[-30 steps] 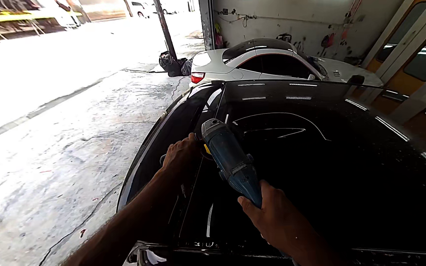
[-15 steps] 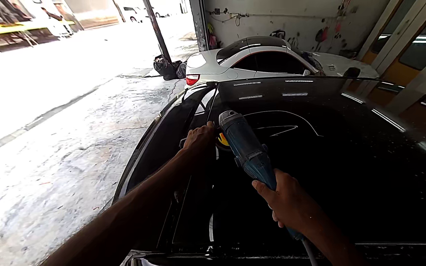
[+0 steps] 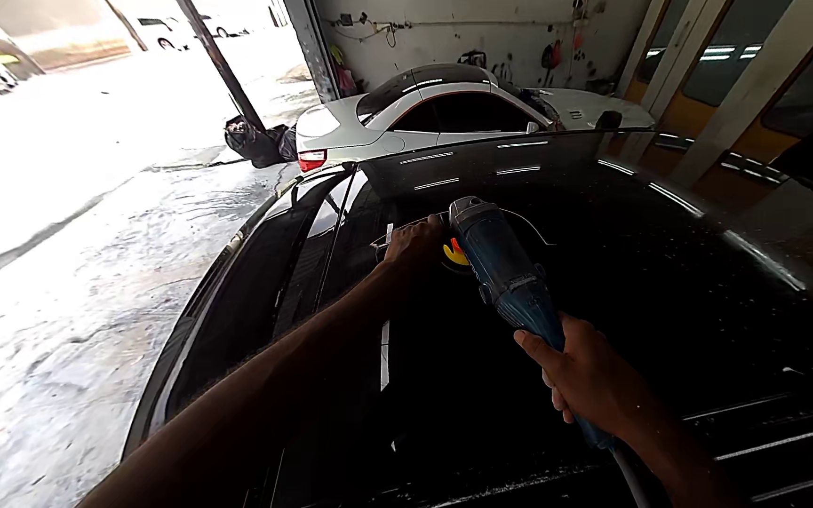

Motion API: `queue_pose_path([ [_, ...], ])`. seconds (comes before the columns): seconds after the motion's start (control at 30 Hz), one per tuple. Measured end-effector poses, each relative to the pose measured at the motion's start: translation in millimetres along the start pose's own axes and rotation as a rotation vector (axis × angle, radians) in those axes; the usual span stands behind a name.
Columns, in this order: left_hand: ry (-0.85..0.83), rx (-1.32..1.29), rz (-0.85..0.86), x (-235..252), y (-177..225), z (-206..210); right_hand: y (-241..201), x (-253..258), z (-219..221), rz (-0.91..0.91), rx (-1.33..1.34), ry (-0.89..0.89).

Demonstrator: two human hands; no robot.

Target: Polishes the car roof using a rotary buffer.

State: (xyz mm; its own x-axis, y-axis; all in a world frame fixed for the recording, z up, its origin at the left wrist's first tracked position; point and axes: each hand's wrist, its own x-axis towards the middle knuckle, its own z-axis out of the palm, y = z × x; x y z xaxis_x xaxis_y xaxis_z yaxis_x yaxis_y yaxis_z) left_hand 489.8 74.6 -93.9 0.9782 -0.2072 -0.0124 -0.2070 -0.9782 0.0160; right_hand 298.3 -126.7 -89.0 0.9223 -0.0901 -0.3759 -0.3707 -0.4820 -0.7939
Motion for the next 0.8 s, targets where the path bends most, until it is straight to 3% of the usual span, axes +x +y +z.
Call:
queue_pose_path([
  [0.5, 0.02, 0.035, 0.316, 55, 161, -11, 55, -18, -85, 0.098, 0.153, 0.267],
  [0.8, 0.046, 0.05, 0.365, 72, 178, -8, 57, -8, -96, 0.11, 0.162, 0.293],
])
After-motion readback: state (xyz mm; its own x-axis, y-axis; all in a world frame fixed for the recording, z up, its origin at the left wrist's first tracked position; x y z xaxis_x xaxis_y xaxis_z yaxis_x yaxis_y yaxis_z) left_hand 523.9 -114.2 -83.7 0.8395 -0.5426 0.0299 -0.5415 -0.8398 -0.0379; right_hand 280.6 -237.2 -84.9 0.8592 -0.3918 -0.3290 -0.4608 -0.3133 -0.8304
